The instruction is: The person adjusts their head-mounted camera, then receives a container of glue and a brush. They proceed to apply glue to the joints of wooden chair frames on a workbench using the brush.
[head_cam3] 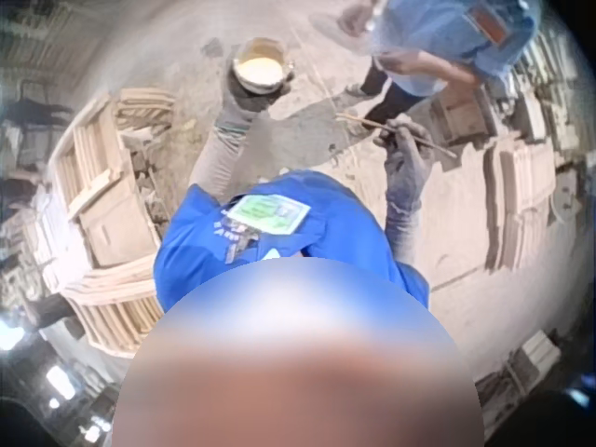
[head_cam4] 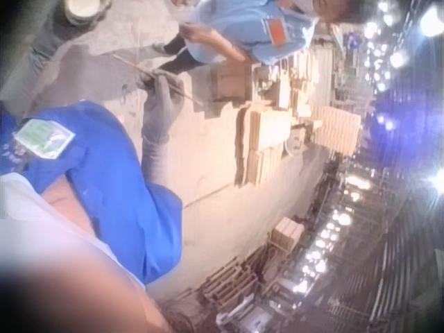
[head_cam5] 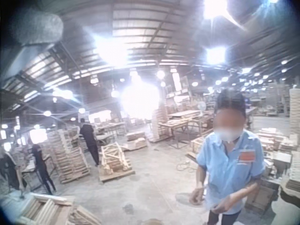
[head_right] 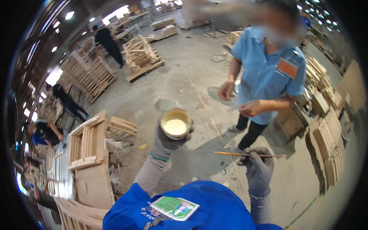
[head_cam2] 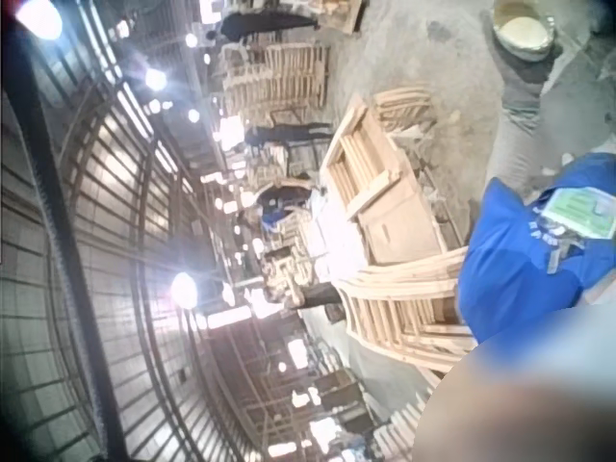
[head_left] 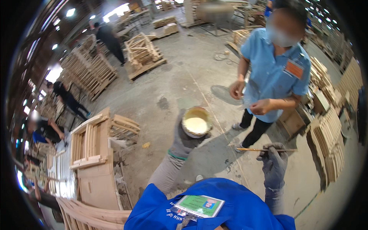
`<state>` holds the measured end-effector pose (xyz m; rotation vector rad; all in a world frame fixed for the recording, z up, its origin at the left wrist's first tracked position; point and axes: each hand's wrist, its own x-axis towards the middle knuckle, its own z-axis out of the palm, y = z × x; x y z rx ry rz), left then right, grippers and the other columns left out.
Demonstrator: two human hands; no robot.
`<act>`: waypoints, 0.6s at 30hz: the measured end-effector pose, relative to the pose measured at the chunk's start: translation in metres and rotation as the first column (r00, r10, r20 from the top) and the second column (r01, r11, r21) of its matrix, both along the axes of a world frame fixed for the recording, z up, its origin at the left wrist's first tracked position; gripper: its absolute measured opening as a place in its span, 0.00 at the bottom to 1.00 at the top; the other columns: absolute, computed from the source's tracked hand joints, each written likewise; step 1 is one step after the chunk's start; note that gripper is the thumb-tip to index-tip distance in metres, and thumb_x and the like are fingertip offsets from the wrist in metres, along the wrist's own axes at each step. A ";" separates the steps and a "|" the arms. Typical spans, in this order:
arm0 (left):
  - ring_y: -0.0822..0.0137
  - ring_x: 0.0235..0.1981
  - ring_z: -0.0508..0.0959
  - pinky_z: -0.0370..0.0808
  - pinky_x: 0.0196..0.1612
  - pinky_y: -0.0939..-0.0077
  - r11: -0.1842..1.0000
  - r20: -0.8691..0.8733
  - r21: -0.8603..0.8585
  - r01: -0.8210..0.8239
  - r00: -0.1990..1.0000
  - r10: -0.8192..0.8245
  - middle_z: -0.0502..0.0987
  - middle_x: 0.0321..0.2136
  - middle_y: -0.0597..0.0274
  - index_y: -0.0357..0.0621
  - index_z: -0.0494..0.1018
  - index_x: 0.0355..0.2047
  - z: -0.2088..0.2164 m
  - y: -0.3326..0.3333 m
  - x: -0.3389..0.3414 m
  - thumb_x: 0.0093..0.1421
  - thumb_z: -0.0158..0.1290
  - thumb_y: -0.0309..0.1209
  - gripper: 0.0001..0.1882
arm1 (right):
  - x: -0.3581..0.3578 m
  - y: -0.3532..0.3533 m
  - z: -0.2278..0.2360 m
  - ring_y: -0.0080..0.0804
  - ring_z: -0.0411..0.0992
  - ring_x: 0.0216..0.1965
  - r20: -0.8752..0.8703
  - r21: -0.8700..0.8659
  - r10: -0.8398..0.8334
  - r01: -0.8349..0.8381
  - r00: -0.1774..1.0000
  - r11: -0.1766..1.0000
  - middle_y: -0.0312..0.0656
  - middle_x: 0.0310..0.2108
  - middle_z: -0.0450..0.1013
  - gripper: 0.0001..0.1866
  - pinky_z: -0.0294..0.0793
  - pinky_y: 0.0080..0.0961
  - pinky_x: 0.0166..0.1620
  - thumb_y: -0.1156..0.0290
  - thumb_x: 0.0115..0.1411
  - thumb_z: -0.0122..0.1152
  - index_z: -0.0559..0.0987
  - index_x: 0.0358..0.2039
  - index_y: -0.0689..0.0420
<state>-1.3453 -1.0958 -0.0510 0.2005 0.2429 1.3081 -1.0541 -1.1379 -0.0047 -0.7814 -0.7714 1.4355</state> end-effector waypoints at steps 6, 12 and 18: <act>0.44 0.43 0.73 0.75 0.40 0.50 0.997 -0.069 0.081 -0.015 0.997 0.020 0.69 0.44 0.41 0.41 0.61 0.54 0.008 -0.002 -0.007 0.60 0.36 0.54 0.32 | 0.010 0.009 -0.005 0.30 0.73 0.28 -0.099 -0.041 0.044 -0.048 0.994 0.998 0.45 0.30 0.71 0.04 0.77 0.25 0.31 0.75 0.60 0.51 0.70 0.34 0.62; 0.48 0.38 0.73 0.74 0.35 0.57 0.999 -0.200 0.013 -0.036 0.979 0.038 0.70 0.42 0.41 0.40 0.62 0.52 0.016 0.013 0.012 0.61 0.35 0.54 0.31 | 0.026 0.003 -0.010 0.32 0.74 0.28 -0.126 -0.028 -0.027 0.024 0.992 0.999 0.46 0.29 0.71 0.04 0.79 0.27 0.31 0.75 0.60 0.50 0.69 0.34 0.63; 0.48 0.42 0.72 0.74 0.39 0.58 0.993 -0.164 0.073 0.094 0.983 -0.081 0.68 0.45 0.41 0.40 0.60 0.54 0.012 0.029 0.024 0.60 0.37 0.56 0.34 | 0.036 -0.004 -0.012 0.33 0.74 0.27 -0.134 -0.044 -0.108 0.103 0.985 0.994 0.47 0.29 0.72 0.04 0.79 0.28 0.31 0.76 0.60 0.49 0.69 0.34 0.63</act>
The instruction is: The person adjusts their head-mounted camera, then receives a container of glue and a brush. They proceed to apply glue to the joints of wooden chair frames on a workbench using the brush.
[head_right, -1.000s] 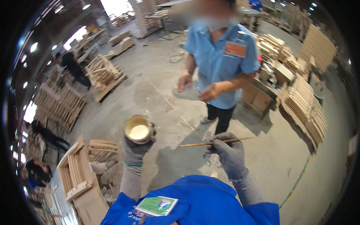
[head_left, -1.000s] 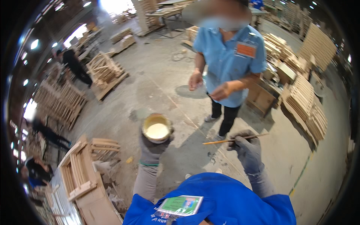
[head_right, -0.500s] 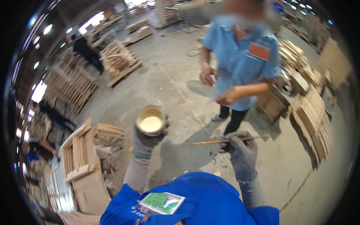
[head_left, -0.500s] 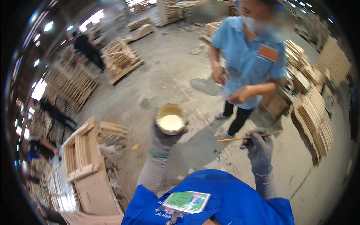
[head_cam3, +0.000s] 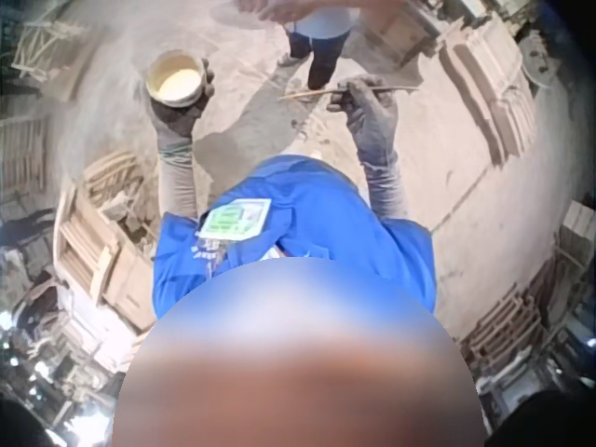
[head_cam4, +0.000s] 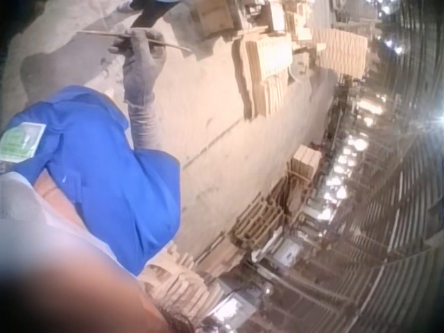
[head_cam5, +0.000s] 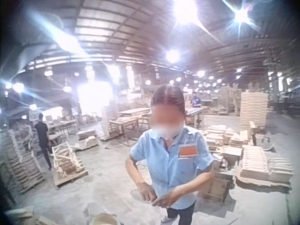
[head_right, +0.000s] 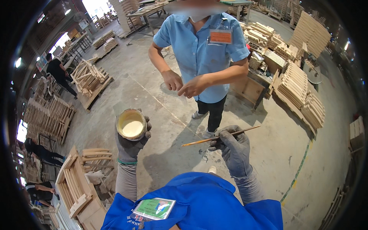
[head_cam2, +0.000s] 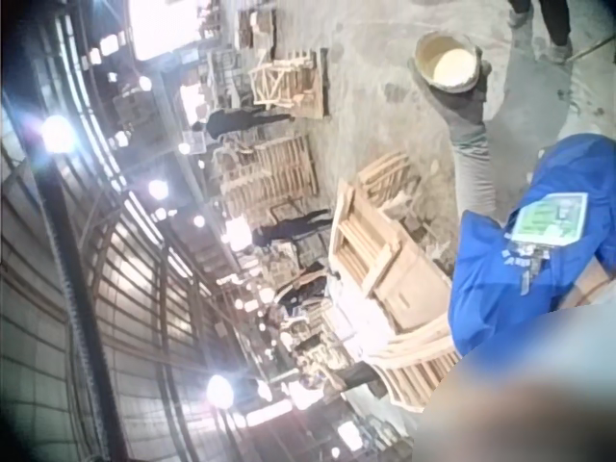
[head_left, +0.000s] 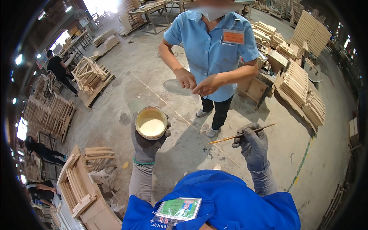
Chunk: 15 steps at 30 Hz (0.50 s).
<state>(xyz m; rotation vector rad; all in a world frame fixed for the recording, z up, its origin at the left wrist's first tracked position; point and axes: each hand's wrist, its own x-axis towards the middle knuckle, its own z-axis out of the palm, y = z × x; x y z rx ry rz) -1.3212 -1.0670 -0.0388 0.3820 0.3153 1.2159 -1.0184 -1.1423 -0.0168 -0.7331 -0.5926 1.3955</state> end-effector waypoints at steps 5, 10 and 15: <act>0.48 0.43 0.71 0.74 0.40 0.57 1.000 0.001 -0.003 0.022 1.000 -0.022 0.68 0.45 0.41 0.39 0.60 0.55 -0.007 0.009 0.007 0.60 0.38 0.55 0.34 | 0.005 -0.001 -0.001 0.33 0.75 0.27 -0.007 -0.015 -0.027 0.027 1.000 1.000 0.47 0.29 0.72 0.04 0.79 0.28 0.31 0.76 0.60 0.49 0.69 0.35 0.62; 0.48 0.43 0.71 0.74 0.40 0.58 0.999 0.005 -0.020 0.037 0.999 -0.036 0.68 0.45 0.41 0.39 0.59 0.55 -0.013 0.012 0.006 0.60 0.38 0.55 0.33 | -0.002 0.001 -0.001 0.30 0.73 0.25 0.044 -0.058 -0.067 0.070 0.997 0.996 0.44 0.28 0.70 0.03 0.78 0.26 0.28 0.75 0.61 0.49 0.69 0.33 0.61; 0.49 0.43 0.71 0.74 0.40 0.59 0.999 0.007 -0.024 0.021 1.000 -0.021 0.68 0.45 0.41 0.39 0.59 0.55 -0.012 0.012 0.003 0.61 0.39 0.53 0.33 | -0.005 0.003 0.000 0.32 0.74 0.26 0.022 -0.050 -0.053 0.054 0.998 0.997 0.45 0.27 0.71 0.03 0.79 0.28 0.31 0.76 0.60 0.49 0.69 0.34 0.61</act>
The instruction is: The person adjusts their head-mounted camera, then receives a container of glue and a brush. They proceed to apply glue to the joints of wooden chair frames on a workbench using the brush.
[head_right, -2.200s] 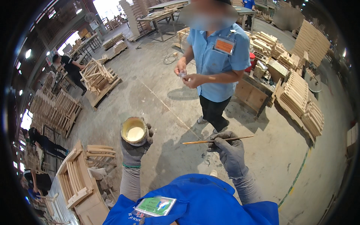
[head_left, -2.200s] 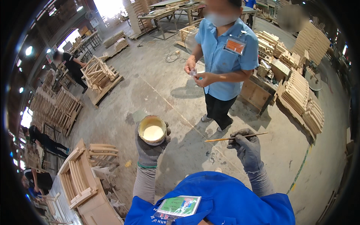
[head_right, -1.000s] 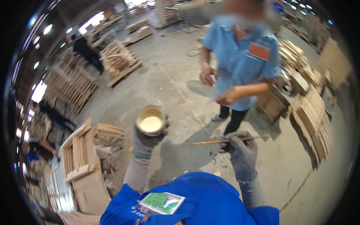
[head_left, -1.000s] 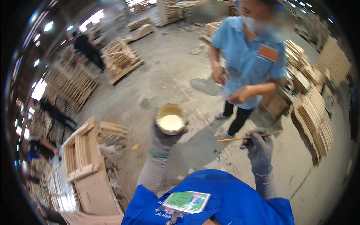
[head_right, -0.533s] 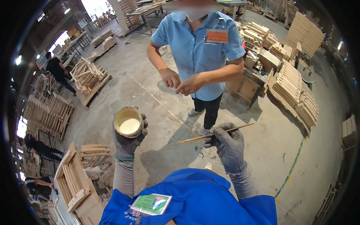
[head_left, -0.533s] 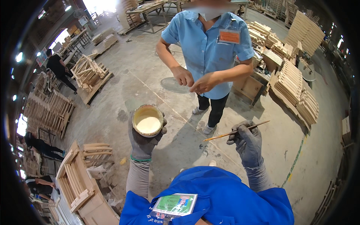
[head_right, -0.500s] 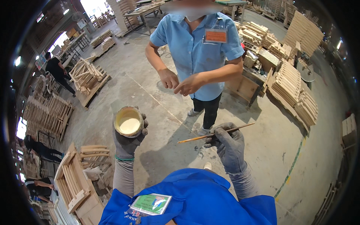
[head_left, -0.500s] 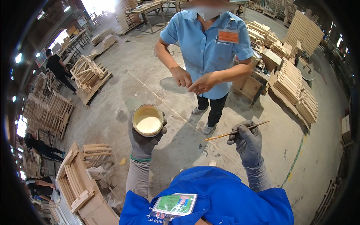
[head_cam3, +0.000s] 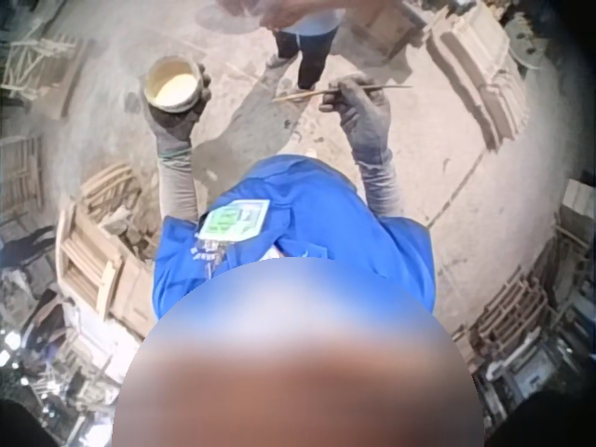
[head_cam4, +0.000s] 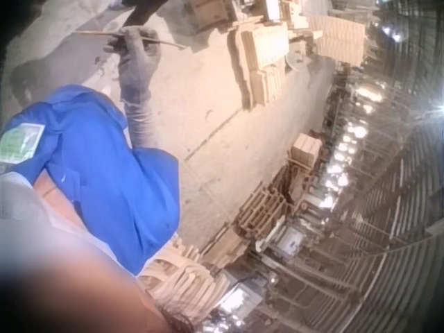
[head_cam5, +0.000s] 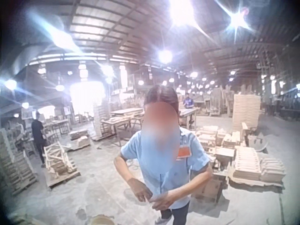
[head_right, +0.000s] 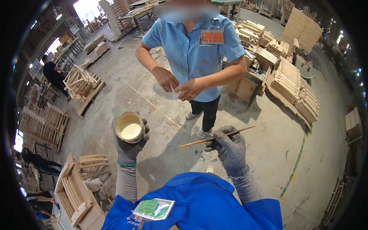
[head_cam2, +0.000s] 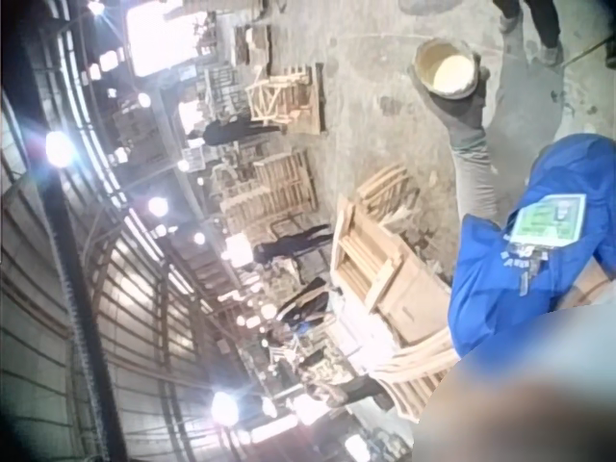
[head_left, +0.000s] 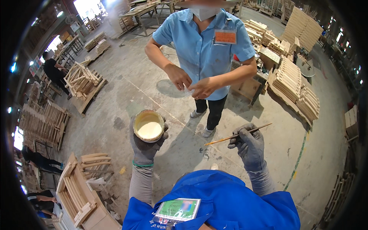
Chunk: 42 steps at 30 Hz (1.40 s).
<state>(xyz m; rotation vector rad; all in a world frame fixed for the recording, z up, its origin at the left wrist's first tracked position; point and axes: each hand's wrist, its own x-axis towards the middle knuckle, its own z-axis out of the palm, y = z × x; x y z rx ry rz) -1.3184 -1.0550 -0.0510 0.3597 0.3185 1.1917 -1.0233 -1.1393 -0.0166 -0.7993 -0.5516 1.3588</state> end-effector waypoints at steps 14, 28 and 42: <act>0.46 0.40 0.72 0.75 0.37 0.57 0.997 0.025 -0.043 -0.062 0.998 0.063 0.68 0.44 0.39 0.36 0.58 0.55 -0.007 -0.007 -0.012 0.61 0.35 0.51 0.32 | -0.014 0.005 0.000 0.32 0.74 0.26 0.030 0.039 0.029 -0.030 0.999 0.999 0.46 0.28 0.72 0.04 0.78 0.29 0.31 0.77 0.60 0.49 0.70 0.35 0.63; 0.47 0.41 0.73 0.75 0.38 0.57 0.996 0.008 -0.077 -0.039 0.999 0.040 0.69 0.43 0.40 0.38 0.60 0.54 -0.006 -0.002 -0.016 0.61 0.36 0.53 0.32 | -0.024 0.009 0.002 0.30 0.73 0.26 0.046 -0.036 0.046 -0.044 0.998 0.998 0.44 0.27 0.70 0.03 0.77 0.26 0.29 0.75 0.61 0.49 0.69 0.33 0.61; 0.49 0.39 0.75 0.75 0.35 0.58 0.993 -0.122 -0.113 -0.031 0.992 0.017 0.71 0.42 0.46 0.44 0.62 0.52 0.007 0.012 0.000 0.61 0.33 0.56 0.31 | -0.015 0.009 -0.001 0.29 0.72 0.26 0.041 -0.031 0.009 -0.008 0.999 1.000 0.43 0.27 0.70 0.04 0.77 0.26 0.29 0.74 0.60 0.48 0.69 0.32 0.61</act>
